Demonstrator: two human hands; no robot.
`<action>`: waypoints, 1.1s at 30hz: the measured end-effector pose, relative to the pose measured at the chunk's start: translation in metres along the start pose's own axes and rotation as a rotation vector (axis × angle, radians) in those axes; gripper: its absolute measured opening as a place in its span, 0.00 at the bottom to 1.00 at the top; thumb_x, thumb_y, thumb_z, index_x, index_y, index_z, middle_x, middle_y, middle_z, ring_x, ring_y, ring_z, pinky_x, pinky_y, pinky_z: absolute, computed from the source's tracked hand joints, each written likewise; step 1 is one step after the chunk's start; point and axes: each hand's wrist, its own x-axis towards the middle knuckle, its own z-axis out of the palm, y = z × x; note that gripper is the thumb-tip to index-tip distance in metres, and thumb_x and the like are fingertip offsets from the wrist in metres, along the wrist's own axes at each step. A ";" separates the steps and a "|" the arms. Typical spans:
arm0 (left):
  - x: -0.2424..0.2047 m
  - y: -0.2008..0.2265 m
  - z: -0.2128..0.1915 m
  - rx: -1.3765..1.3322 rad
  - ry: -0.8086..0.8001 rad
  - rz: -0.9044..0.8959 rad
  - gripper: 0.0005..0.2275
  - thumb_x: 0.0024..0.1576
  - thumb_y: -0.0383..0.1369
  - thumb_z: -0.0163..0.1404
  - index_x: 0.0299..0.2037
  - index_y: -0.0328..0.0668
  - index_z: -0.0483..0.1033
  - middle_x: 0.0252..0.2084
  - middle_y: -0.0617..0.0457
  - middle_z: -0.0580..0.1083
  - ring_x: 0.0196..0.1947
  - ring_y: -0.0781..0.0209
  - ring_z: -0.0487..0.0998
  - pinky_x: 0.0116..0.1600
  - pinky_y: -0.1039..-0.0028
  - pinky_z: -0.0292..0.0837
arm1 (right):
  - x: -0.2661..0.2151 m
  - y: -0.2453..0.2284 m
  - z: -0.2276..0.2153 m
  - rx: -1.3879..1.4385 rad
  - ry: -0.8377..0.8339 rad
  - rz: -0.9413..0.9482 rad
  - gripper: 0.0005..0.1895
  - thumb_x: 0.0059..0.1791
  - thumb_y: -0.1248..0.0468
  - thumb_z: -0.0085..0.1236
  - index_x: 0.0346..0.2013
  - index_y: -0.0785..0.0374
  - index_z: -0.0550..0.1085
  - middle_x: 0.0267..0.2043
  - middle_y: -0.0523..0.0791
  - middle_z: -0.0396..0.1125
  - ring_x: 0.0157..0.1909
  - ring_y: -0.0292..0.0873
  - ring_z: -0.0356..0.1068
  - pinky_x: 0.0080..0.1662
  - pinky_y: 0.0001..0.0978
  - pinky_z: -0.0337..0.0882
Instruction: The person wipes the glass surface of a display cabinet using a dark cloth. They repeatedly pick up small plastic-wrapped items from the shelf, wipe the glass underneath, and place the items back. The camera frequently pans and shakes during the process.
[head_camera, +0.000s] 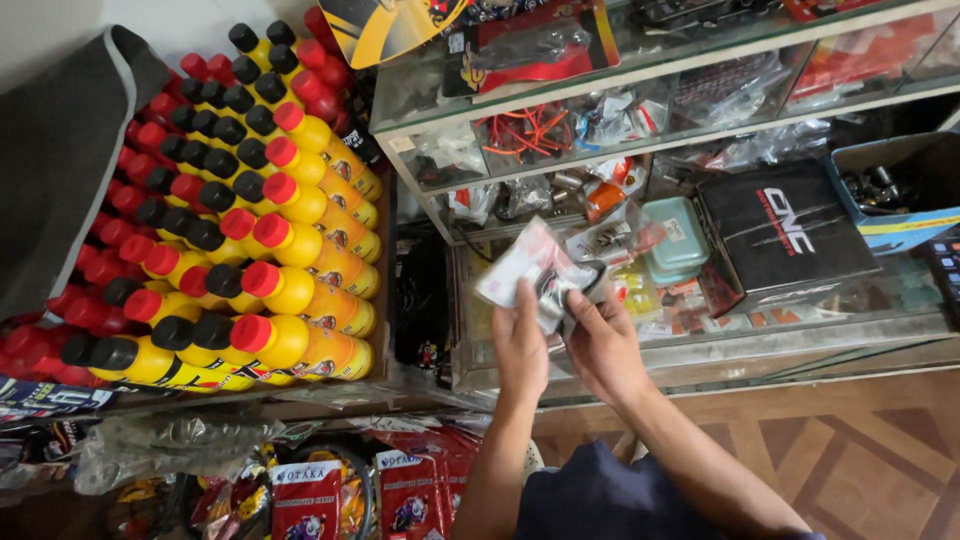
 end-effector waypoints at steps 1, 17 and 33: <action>0.000 -0.002 0.000 0.002 0.001 -0.002 0.19 0.64 0.45 0.49 0.54 0.36 0.77 0.40 0.49 0.78 0.31 0.70 0.73 0.29 0.79 0.79 | 0.000 0.010 -0.011 0.001 0.002 0.002 0.08 0.55 0.74 0.52 0.47 0.66 0.75 0.43 0.48 0.75 0.46 0.43 0.76 0.49 0.34 0.75; 0.006 -0.032 -0.033 -0.601 -0.178 -0.385 0.34 0.55 0.63 0.48 0.59 0.41 0.74 0.49 0.42 0.80 0.38 0.57 0.81 0.41 0.75 0.77 | 0.021 0.020 -0.066 -1.275 -0.802 -0.917 0.46 0.50 0.38 0.38 0.66 0.77 0.63 0.63 0.66 0.59 0.68 0.75 0.55 0.67 0.69 0.52; 0.028 -0.048 -0.070 -0.965 -0.542 -0.302 0.22 0.68 0.51 0.39 0.59 0.44 0.74 0.53 0.53 0.77 0.48 0.65 0.80 0.54 0.74 0.74 | -0.004 -0.012 -0.027 -1.634 -1.068 -0.902 0.37 0.46 0.42 0.50 0.58 0.69 0.68 0.65 0.59 0.62 0.75 0.64 0.51 0.70 0.56 0.51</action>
